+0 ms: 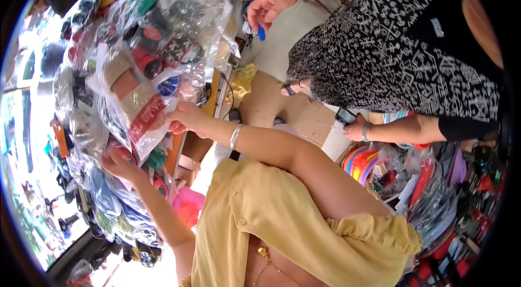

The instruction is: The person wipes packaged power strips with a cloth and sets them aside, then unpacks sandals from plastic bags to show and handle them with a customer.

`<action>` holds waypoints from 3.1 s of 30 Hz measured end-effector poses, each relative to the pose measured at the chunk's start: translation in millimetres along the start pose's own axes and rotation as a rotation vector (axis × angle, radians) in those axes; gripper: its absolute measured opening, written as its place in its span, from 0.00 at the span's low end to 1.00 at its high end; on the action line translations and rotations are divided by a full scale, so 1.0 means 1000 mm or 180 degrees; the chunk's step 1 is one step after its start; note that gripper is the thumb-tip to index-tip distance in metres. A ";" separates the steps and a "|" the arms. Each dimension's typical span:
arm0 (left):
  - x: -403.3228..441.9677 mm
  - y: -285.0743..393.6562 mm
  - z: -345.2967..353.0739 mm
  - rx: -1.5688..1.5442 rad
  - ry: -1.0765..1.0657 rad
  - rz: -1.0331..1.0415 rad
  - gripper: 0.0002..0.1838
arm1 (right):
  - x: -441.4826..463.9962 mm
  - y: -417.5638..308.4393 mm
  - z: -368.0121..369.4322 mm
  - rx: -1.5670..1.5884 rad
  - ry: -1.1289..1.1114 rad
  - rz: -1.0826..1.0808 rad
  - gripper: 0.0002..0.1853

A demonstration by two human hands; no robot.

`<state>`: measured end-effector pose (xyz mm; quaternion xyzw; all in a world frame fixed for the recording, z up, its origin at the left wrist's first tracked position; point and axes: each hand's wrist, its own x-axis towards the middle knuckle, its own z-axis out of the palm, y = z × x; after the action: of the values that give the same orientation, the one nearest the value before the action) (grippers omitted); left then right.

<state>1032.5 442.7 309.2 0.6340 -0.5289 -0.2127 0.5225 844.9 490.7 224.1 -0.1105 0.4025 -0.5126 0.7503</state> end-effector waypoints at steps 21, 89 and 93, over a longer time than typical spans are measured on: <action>-0.218 0.016 0.099 -0.2416 -0.2089 -0.2000 0.20 | -0.123 -0.046 -0.051 -0.2649 0.0161 -0.1718 0.13; -0.027 0.005 0.136 -0.1582 -0.2662 0.0877 0.16 | -0.088 -0.079 -0.068 0.0834 0.1811 -0.1984 0.13; -0.033 0.012 0.113 -0.1467 -0.3487 -0.0729 0.12 | -0.079 -0.054 -0.059 0.0574 0.1963 -0.1538 0.12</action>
<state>922.9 424.0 269.4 0.3556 -0.5896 -0.6723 0.2717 754.0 548.6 255.7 0.0234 0.5246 -0.7167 0.4589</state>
